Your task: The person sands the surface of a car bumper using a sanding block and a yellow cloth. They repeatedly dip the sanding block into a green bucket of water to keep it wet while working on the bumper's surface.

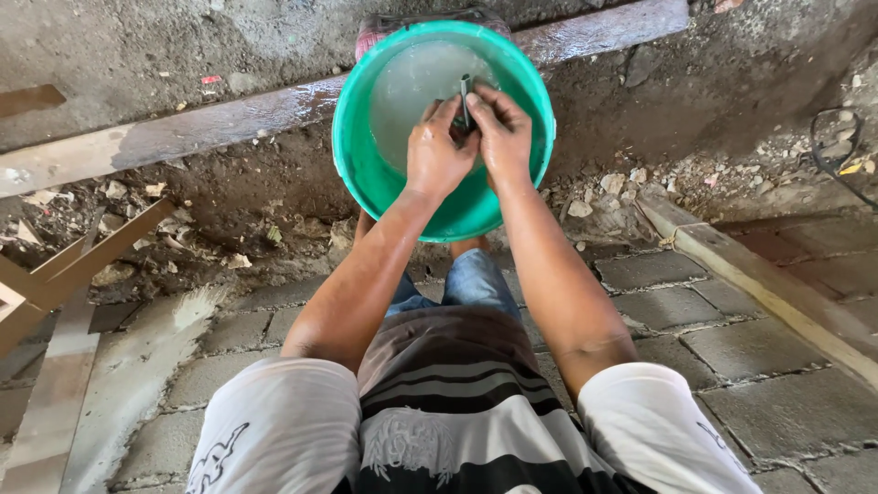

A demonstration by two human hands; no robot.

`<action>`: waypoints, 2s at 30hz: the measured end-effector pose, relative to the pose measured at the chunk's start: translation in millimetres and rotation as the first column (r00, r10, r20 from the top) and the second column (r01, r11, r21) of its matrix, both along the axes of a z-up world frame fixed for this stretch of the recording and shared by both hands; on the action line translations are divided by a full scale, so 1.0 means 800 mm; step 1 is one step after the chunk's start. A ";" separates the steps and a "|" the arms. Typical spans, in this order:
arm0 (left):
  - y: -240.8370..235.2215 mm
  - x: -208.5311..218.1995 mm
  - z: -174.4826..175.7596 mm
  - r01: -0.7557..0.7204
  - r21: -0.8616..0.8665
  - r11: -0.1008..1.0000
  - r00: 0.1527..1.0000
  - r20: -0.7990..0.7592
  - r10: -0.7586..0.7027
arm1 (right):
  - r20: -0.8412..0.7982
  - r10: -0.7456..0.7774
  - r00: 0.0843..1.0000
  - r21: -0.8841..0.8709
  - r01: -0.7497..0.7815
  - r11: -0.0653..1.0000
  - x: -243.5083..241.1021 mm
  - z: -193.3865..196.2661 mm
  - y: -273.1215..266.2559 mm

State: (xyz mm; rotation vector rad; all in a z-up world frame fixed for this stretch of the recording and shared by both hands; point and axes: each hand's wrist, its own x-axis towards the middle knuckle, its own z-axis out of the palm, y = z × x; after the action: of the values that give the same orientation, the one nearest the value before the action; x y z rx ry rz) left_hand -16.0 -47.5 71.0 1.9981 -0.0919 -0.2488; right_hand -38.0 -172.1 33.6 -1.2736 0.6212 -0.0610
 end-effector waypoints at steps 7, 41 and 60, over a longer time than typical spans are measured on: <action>0.009 0.000 -0.020 0.129 0.016 0.991 0.992 0.007 -0.130 | 0.157 0.084 0.984 -0.219 -0.049 0.975 0.001 -0.010 0.001; 0.043 0.011 -0.105 0.422 0.385 0.821 0.900 -0.289 -0.327 | -0.292 -0.219 0.931 -0.096 0.199 0.975 0.009 -0.124 -0.014; 0.055 -0.058 0.038 -0.191 -0.277 0.942 0.973 0.075 0.219 | -0.151 -0.138 0.979 0.511 0.197 0.837 -0.047 -0.005 0.017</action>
State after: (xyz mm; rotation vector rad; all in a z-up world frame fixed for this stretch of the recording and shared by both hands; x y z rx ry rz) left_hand -62.1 -3.5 101.7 1.7337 0.0173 0.0045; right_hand -75.4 -158.7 29.3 -0.6905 0.7801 0.0336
